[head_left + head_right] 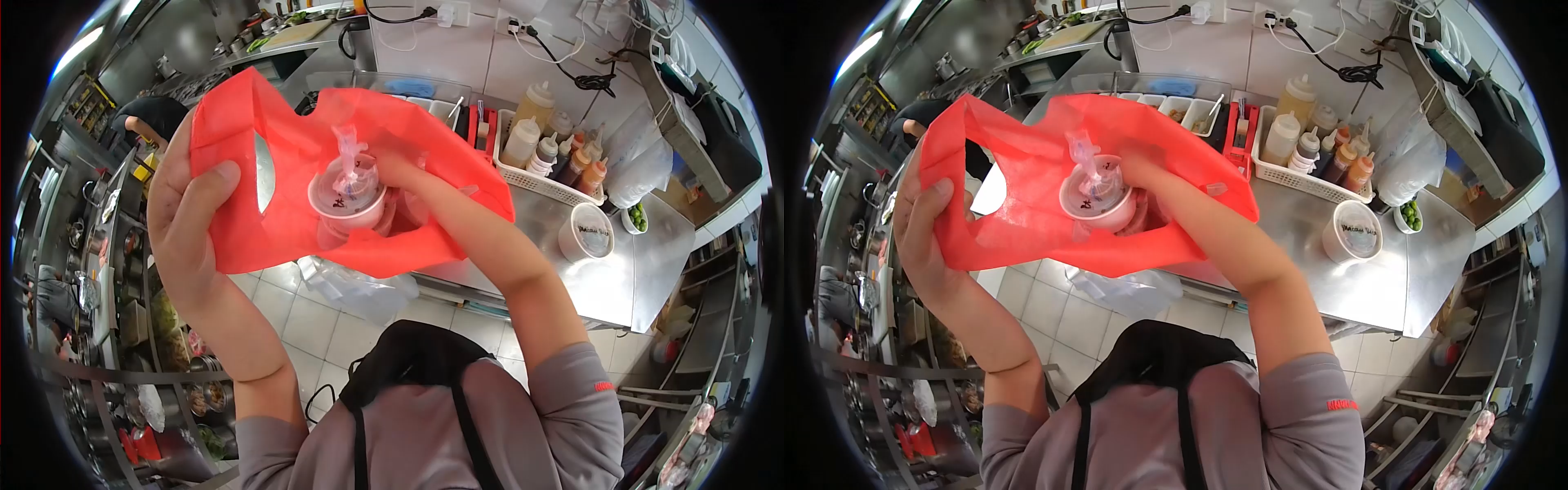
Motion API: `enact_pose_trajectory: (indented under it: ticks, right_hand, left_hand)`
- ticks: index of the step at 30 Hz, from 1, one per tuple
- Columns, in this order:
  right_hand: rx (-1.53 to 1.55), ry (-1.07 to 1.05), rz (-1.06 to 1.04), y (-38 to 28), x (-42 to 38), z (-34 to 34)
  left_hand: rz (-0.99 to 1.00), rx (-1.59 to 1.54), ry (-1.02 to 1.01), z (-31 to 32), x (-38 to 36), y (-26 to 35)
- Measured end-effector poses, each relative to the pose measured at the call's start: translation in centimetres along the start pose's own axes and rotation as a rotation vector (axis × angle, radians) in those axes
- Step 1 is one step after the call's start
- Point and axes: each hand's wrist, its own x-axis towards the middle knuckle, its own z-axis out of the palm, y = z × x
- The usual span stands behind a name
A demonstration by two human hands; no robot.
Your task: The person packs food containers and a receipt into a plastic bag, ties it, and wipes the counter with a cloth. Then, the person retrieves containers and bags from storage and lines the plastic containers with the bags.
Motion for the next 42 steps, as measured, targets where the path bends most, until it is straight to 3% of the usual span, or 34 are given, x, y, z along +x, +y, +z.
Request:
enact_pose_trajectory:
  ticks: [3,6,8,9,11,13,15,17,18,20,21,23,26,30,34,36,38,41,42]
  right_hand:
    - [-0.091,-0.184,0.229,-3.7,-1.1,-4.4]
    - [-0.160,-0.119,0.029,-7.5,-7.5,-13.0]
    - [-0.535,-0.302,0.343,-13.0,-11.1,-19.5]
    - [-0.656,-0.305,0.360,-11.8,-13.4,-21.5]
    - [-0.471,-0.274,0.099,-11.6,-16.9,-26.5]
    - [0.131,-0.065,-0.055,-10.2,-21.4,-29.7]
    - [0.156,0.456,0.162,-6.8,-26.0,-32.1]
    - [-0.503,0.637,0.715,2.2,-33.2,-34.4]
    - [-0.577,0.459,0.989,9.7,-38.1,-34.1]
    - [-0.191,0.438,1.259,13.4,-41.3,-31.9]
    - [0.255,0.592,1.212,12.4,-40.6,-29.3]
    - [0.388,0.798,1.164,11.5,-39.0,-26.7]
    - [0.433,0.937,1.045,11.6,-38.7,-26.1]
    - [0.273,0.898,1.106,11.3,-38.1,-26.8]
    - [0.326,0.697,1.098,11.5,-37.7,-28.6]
    - [0.145,0.705,0.923,10.5,-38.2,-27.8]
    - [-0.081,0.722,0.827,8.5,-38.3,-27.4]
    - [0.056,0.807,0.651,3.2,-38.7,-29.5]
    - [-0.264,0.825,0.598,3.2,-39.2,-31.3]
  left_hand:
    - [0.023,0.024,0.074,0.4,0.1,-0.3]
    - [0.136,0.121,0.188,1.2,0.3,-0.4]
    - [0.025,0.067,0.169,0.6,-0.1,-0.2]
    - [0.013,0.061,0.194,0.9,-0.2,-0.3]
    - [0.018,0.044,0.238,1.6,-0.5,-0.9]
    - [0.051,0.016,0.264,2.7,-0.7,-1.7]
    - [0.097,-0.015,0.281,4.0,-0.5,-2.0]
    - [0.116,-0.017,0.286,3.5,-0.4,-2.3]
    - [0.116,-0.024,0.281,3.6,-0.3,-2.4]
    - [0.062,-0.029,0.188,1.8,-0.5,-2.5]
    - [0.036,-0.021,0.172,1.3,-0.3,-2.5]
    - [-0.014,-0.006,0.137,0.2,-0.1,-2.5]
    - [-0.004,0.025,0.265,1.6,0.1,-2.4]
    - [0.058,0.039,0.302,2.5,0.6,-2.5]
    - [0.107,0.042,0.340,1.9,0.7,-3.1]
    - [0.053,0.003,0.202,0.3,0.2,-3.2]
    - [0.047,-0.033,0.211,0.2,-0.4,-3.2]
    - [0.033,-0.107,0.192,0.2,-1.2,-3.1]
    - [0.039,-0.131,0.185,0.5,-1.4,-2.9]
